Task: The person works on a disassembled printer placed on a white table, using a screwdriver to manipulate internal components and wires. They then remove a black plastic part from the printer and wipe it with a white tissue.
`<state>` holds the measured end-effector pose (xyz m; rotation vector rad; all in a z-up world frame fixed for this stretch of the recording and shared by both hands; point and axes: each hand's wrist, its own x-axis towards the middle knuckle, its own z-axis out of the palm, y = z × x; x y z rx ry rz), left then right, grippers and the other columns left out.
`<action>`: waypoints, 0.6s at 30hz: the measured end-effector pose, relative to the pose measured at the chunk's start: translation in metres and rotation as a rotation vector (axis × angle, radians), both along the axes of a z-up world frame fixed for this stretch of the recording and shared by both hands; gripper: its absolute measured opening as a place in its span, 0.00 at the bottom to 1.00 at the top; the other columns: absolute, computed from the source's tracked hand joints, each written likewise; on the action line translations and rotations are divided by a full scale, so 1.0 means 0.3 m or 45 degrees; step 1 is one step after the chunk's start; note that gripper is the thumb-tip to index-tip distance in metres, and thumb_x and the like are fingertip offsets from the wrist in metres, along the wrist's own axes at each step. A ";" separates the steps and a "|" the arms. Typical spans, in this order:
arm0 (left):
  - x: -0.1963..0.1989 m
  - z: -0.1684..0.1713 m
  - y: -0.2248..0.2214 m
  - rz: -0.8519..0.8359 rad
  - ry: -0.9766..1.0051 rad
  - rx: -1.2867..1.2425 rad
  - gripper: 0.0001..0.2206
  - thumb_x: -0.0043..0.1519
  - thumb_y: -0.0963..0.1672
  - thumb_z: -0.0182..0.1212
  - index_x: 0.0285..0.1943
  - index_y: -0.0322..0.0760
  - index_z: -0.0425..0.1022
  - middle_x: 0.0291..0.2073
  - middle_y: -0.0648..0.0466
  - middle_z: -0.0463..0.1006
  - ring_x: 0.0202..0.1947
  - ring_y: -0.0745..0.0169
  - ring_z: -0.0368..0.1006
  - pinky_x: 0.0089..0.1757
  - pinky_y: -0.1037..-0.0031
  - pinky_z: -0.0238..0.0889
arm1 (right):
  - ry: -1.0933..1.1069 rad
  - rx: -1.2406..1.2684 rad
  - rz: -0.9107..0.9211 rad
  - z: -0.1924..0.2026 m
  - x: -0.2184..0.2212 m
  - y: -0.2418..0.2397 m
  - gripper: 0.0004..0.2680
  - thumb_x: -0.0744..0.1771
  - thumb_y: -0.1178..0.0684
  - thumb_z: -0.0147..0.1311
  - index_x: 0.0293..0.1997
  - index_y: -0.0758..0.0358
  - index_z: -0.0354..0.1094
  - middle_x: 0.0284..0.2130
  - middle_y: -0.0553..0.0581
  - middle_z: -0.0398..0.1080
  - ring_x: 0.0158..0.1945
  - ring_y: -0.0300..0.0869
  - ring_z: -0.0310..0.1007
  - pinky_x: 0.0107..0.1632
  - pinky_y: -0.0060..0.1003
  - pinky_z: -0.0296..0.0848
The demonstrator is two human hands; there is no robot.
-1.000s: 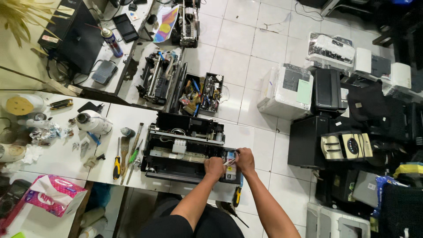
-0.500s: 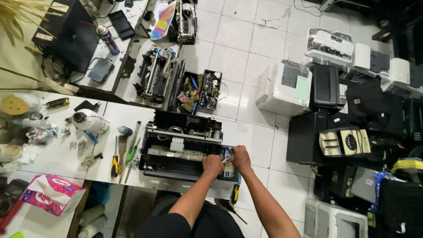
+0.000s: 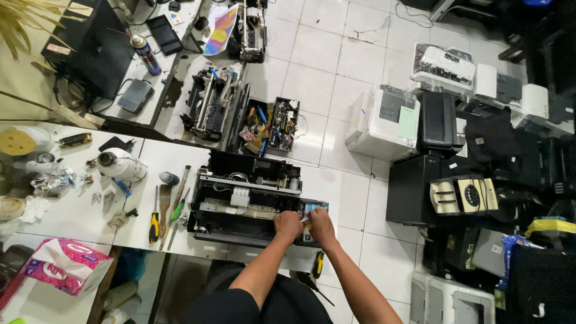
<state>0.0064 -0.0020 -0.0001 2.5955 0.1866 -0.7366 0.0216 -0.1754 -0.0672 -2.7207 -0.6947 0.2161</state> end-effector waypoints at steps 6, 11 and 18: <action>-0.002 -0.016 -0.001 0.001 -0.016 0.002 0.12 0.58 0.50 0.67 0.40 0.42 0.88 0.35 0.47 0.87 0.47 0.43 0.85 0.50 0.55 0.77 | 0.010 -0.044 0.112 0.049 -0.039 -0.009 0.04 0.65 0.58 0.57 0.41 0.61 0.70 0.37 0.62 0.69 0.46 0.56 0.73 0.47 0.44 0.77; -0.005 0.026 0.003 -0.005 -0.026 0.006 0.13 0.57 0.51 0.67 0.40 0.43 0.88 0.34 0.48 0.87 0.47 0.45 0.85 0.49 0.55 0.78 | 0.086 -0.012 -0.061 0.015 0.064 -0.041 0.04 0.67 0.53 0.55 0.44 0.55 0.72 0.39 0.56 0.70 0.47 0.51 0.75 0.50 0.42 0.78; 0.004 -0.051 0.018 0.002 0.004 -0.103 0.13 0.59 0.50 0.67 0.42 0.39 0.88 0.37 0.44 0.87 0.50 0.39 0.84 0.50 0.49 0.77 | -0.011 0.054 -0.208 0.118 -0.085 -0.005 0.03 0.66 0.57 0.54 0.40 0.60 0.72 0.36 0.60 0.71 0.44 0.56 0.75 0.50 0.46 0.76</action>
